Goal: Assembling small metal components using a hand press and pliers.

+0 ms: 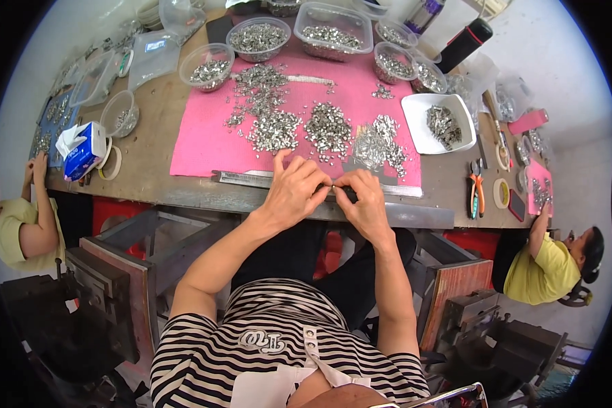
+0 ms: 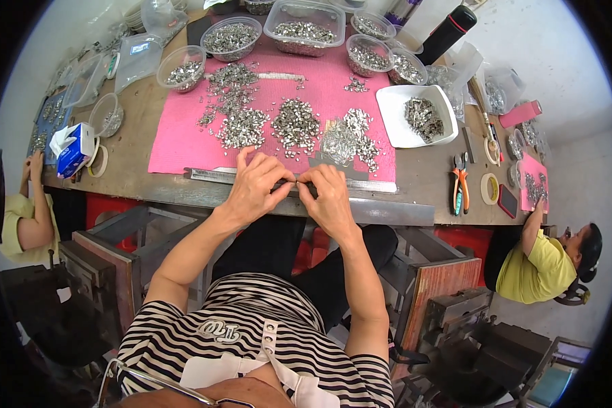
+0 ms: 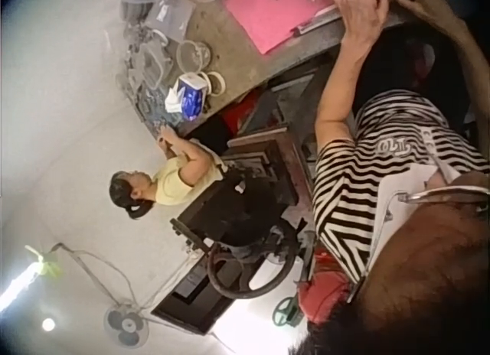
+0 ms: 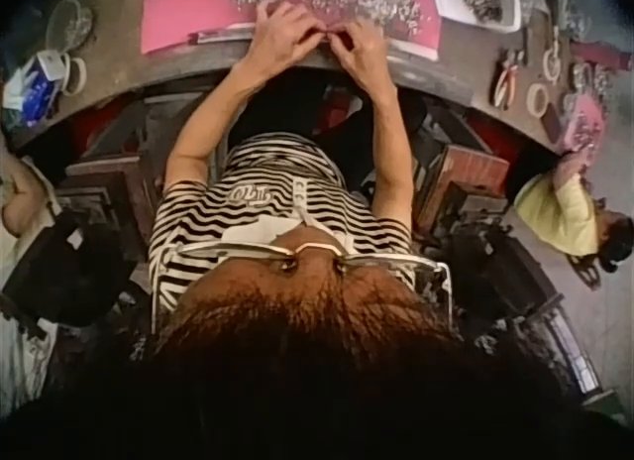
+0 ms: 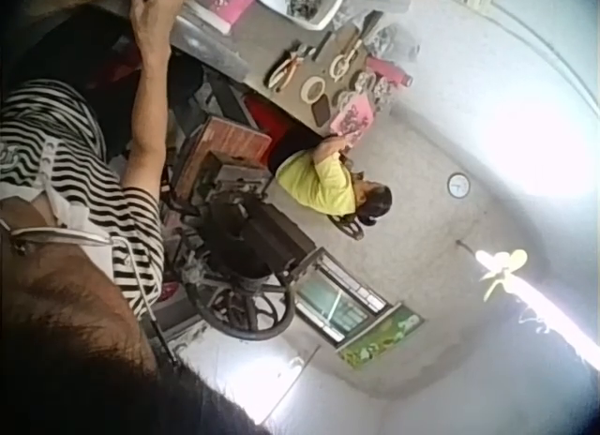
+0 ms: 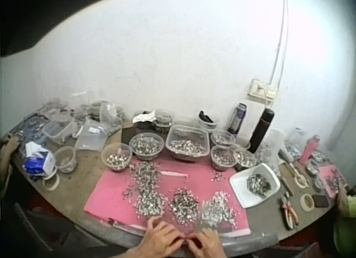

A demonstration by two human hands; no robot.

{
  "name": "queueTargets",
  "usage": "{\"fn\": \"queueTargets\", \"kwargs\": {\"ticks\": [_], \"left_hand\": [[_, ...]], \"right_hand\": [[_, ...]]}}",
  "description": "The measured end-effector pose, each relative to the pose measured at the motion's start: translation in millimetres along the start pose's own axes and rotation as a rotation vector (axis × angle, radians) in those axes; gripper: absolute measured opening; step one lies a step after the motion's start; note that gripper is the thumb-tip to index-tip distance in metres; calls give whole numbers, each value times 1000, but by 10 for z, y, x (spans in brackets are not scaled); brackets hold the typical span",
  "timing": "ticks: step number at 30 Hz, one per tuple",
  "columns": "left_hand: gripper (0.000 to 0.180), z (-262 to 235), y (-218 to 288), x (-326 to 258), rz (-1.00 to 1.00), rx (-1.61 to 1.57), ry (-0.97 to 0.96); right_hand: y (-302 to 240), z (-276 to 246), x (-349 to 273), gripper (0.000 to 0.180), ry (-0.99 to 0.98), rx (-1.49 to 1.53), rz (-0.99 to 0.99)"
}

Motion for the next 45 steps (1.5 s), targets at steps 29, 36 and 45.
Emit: {"fn": "queueTargets", "kwargs": {"ticks": [29, 36, 45], "left_hand": [[7, 19, -332, 242, -12, 204, 77], [7, 78, -427, 162, -112, 41, -56], [4, -23, -335, 150, -79, 149, 46]], "right_hand": [[36, -18, 10, 7, -31, 7, 3], [70, -20, 18, 8, -64, 20, 20], [203, 261, 400, 9, 6, -171, -59]]}}
Point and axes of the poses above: each hand's wrist, its own x-axis towards the middle knuckle, its own z-axis out of the palm, y = z × x, the point moved 8 cm from there along x, towards the middle knuckle, and after that the axes turned 4 degrees about z, right-handed, at the moved point
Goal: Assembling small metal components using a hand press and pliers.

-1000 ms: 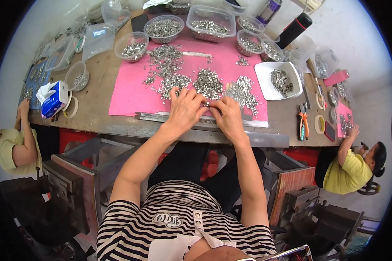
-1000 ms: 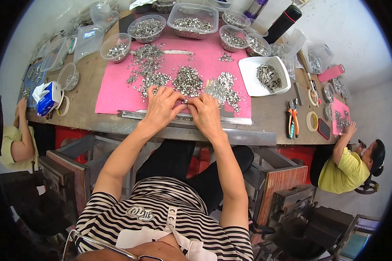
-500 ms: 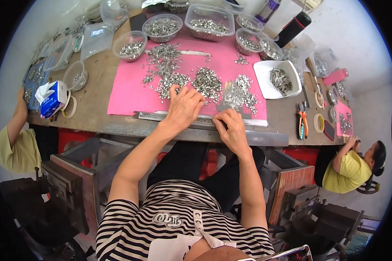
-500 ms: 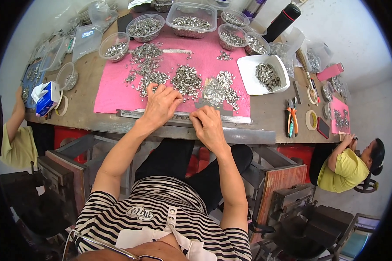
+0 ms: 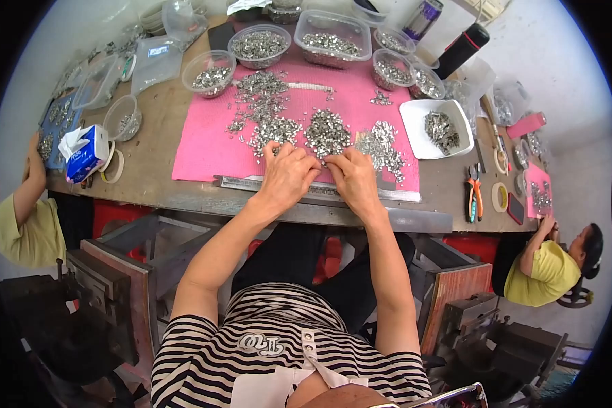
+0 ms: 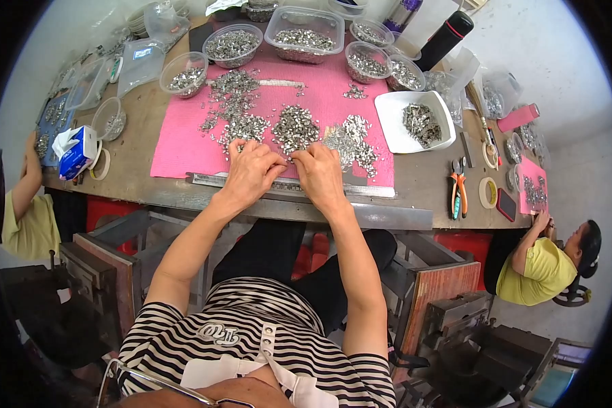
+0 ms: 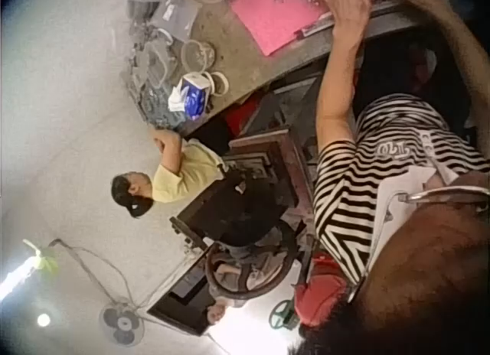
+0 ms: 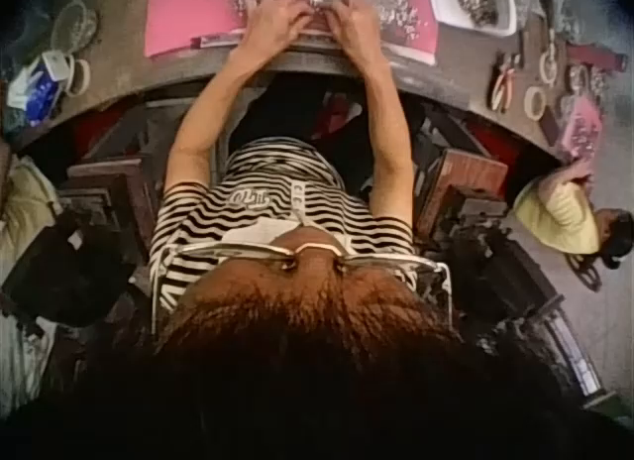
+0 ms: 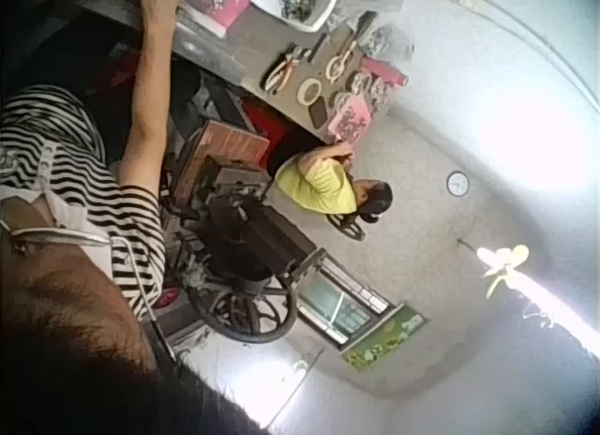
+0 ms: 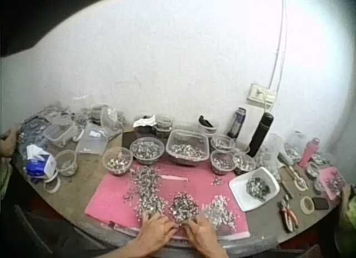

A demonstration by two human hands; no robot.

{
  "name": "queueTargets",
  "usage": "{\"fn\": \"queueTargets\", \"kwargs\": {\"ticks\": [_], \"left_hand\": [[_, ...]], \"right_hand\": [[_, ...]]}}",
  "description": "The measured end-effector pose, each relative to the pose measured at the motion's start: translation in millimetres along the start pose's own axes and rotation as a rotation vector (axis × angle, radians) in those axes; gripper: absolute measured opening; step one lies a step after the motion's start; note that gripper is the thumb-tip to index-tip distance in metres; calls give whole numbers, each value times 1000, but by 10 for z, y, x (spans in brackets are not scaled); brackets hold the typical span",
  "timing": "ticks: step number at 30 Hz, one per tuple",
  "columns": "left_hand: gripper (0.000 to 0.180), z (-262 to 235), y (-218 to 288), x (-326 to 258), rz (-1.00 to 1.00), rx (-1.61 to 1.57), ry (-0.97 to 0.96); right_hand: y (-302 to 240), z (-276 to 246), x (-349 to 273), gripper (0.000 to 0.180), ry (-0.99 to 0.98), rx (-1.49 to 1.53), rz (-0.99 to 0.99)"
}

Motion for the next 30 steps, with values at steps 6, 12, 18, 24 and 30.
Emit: {"fn": "queueTargets", "kwargs": {"ticks": [6, 12, 18, 24, 30], "left_hand": [[7, 64, -7, -10, -8, 4, -49], [8, -9, 209, -74, 72, -77, -16], [9, 55, 436, -118, 136, -145, 15], [9, 70, 450, -165, 142, -135, 49], [7, -25, 170, -104, 35, -90, 83]], "right_hand": [[-72, 51, 54, 6, -9, -69, -64], [37, -242, -207, 13, -89, 150, 107], [-92, -427, -404, 14, -57, 173, 55], [-149, -395, -470, 19, -2, 76, -4], [-64, -372, -476, 17, -35, 161, 31]]}}
Point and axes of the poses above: each hand's wrist, its own x-axis towards the middle knuckle, its own z-axis out of the palm, y = z × x, the point moved 8 cm from there along x, towards the middle knuckle, and after that the axes turned 4 degrees about z, right-handed, at the moved point
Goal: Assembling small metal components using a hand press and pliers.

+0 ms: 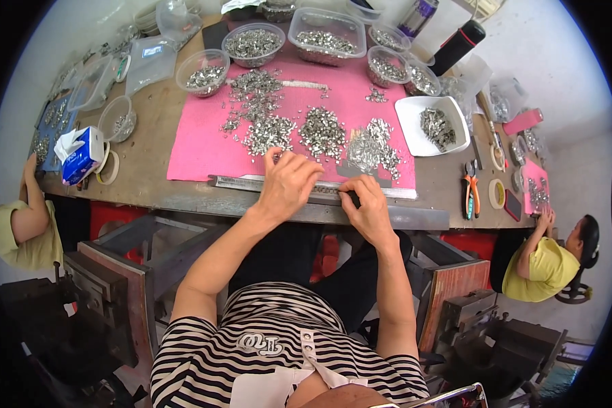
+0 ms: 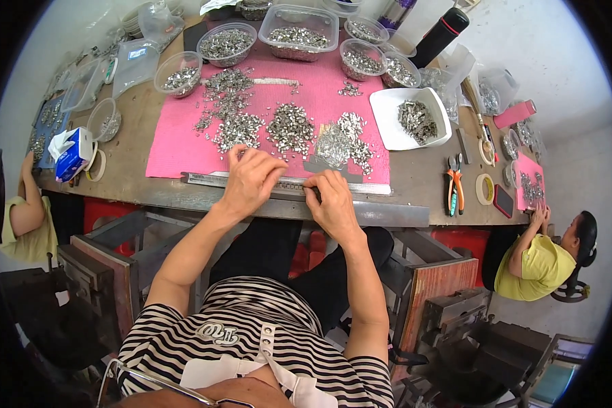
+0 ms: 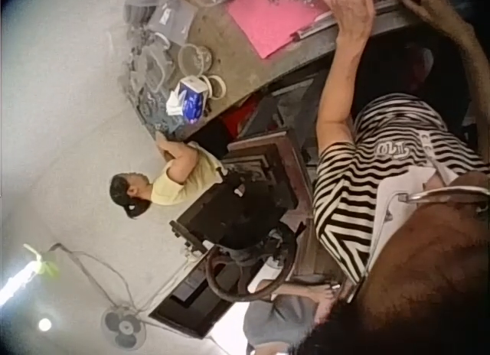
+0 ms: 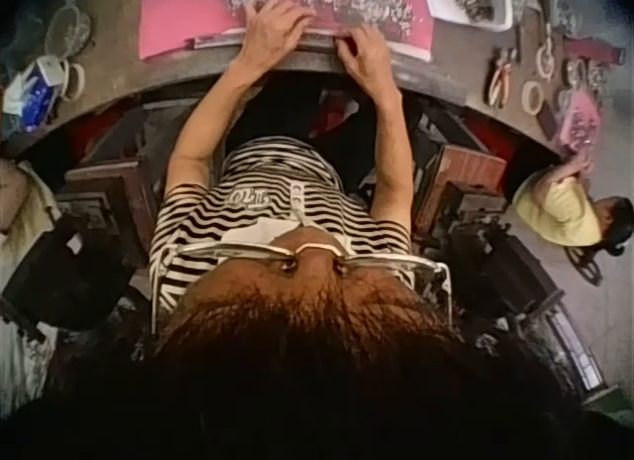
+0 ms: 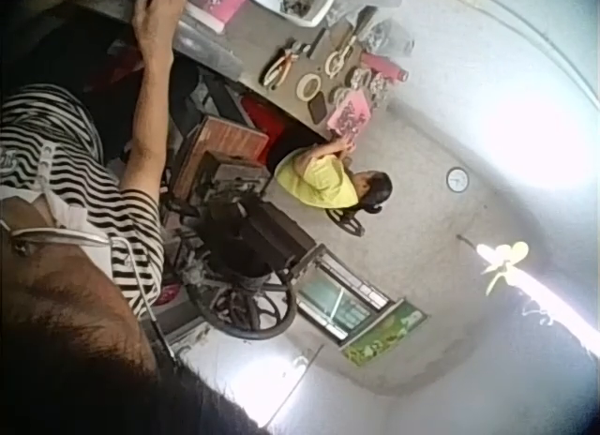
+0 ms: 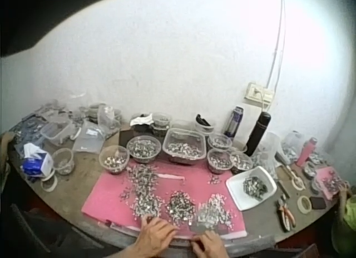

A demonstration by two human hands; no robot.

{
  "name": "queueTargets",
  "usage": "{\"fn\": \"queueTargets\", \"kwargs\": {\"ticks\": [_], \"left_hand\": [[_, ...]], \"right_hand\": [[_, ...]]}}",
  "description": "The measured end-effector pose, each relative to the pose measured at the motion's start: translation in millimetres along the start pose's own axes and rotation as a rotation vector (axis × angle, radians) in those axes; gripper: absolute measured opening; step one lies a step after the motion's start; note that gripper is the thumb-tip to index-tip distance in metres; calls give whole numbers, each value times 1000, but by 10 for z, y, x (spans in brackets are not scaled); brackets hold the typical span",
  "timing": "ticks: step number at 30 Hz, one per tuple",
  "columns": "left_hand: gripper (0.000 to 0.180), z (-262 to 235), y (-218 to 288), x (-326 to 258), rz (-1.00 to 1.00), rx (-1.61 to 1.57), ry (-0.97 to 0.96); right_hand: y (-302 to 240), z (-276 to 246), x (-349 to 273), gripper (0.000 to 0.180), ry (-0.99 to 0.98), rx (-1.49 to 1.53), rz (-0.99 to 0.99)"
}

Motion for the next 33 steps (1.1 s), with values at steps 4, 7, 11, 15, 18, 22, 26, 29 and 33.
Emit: {"fn": "queueTargets", "kwargs": {"ticks": [4, 7, 11, 15, 18, 22, 26, 29, 33], "left_hand": [[6, 4, -142, 102, 2, 54, -31], [7, 80, -160, 153, 22, 87, -56], [9, 161, -154, 183, 52, 115, -125], [9, 182, -127, 202, 86, 126, -132], [9, 180, -127, 202, 79, 112, -144], [12, 184, -171, 181, 69, 103, -159], [11, 147, -140, 184, 99, 130, -124], [11, 143, -127, 195, 89, 97, -183], [10, 172, -170, 190, 42, 18, -271]], "right_hand": [[28, 2, 9, 15, -30, 9, 46], [25, -25, 33, 14, -37, 43, 62], [138, -35, 79, 15, -68, 136, 174], [267, 16, 236, 14, 4, 58, 166], [207, 71, 381, 13, 80, -200, 49], [213, 184, 430, 11, 112, -252, -38], [224, 190, 453, 8, 80, -231, -21], [245, 184, 468, 8, 65, -202, -18], [256, 155, 469, 8, 36, -185, -14]]}}
Point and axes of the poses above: each hand's wrist, its own x-axis towards the middle knuckle, its own z-axis out of the palm, y = z × x, the point moved 8 cm from there along x, towards the middle knuckle, and after that the axes turned 4 degrees about z, right-handed, at the moved point
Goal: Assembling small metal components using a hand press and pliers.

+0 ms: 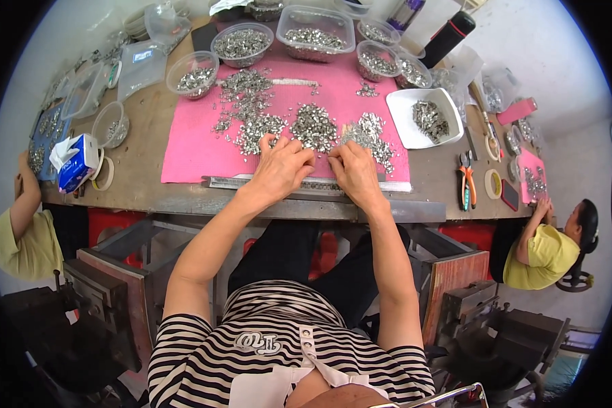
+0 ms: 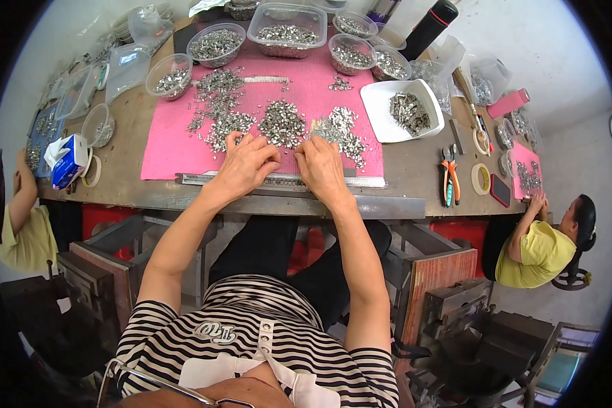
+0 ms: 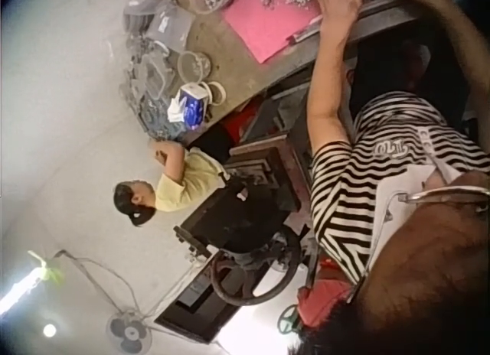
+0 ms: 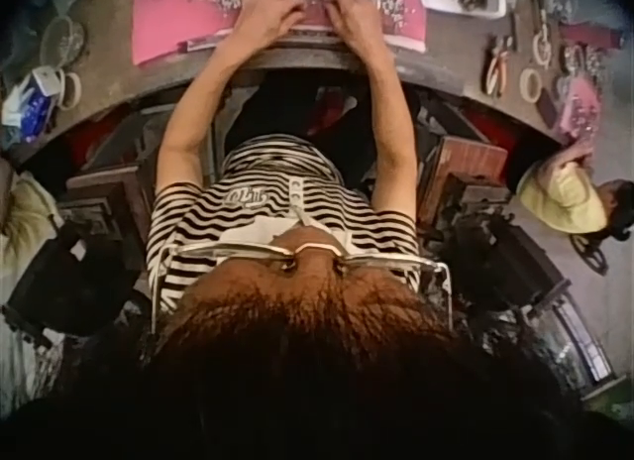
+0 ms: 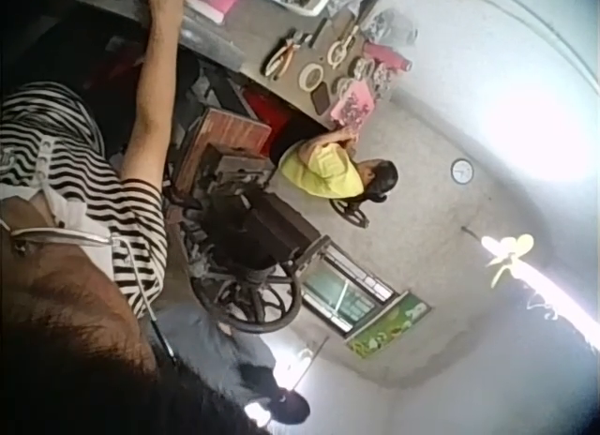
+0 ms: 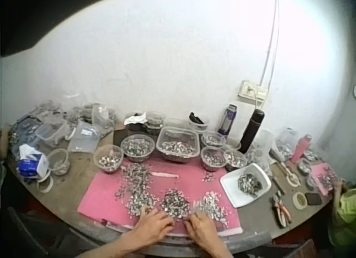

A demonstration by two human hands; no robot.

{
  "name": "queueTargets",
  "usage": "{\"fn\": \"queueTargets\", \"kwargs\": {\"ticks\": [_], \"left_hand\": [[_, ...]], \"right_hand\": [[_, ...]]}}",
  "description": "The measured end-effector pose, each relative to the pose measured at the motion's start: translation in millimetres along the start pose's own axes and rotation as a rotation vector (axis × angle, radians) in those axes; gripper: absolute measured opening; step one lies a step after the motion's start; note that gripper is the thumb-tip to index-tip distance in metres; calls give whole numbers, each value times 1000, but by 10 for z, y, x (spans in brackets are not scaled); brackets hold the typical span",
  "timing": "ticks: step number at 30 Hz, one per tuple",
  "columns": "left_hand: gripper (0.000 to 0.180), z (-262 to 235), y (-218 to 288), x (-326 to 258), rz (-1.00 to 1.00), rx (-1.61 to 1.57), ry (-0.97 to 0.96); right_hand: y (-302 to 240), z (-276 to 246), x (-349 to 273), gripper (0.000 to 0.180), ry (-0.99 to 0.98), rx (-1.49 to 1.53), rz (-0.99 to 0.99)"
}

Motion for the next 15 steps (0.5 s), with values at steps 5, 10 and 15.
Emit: {"fn": "queueTargets", "kwargs": {"ticks": [5, 10, 15], "left_hand": [[9, -35, -49, -36, -10, -83, -65], [8, -34, -60, -41, -35, -126, -79], [6, -31, 4, -29, -32, -84, -67]], "right_hand": [[-53, -268, -206, 9, -31, 211, 100], [-90, -343, -457, 15, -25, 296, 149], [-116, -310, -537, 24, 37, 281, 128]]}}
Point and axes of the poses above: each hand's wrist, its own x-axis towards the middle knuckle, its own z-axis out of the palm, y = z × x, the point moved 8 cm from there along x, towards the middle knuckle, and after that the axes turned 4 degrees about z, right-handed, at the moved point
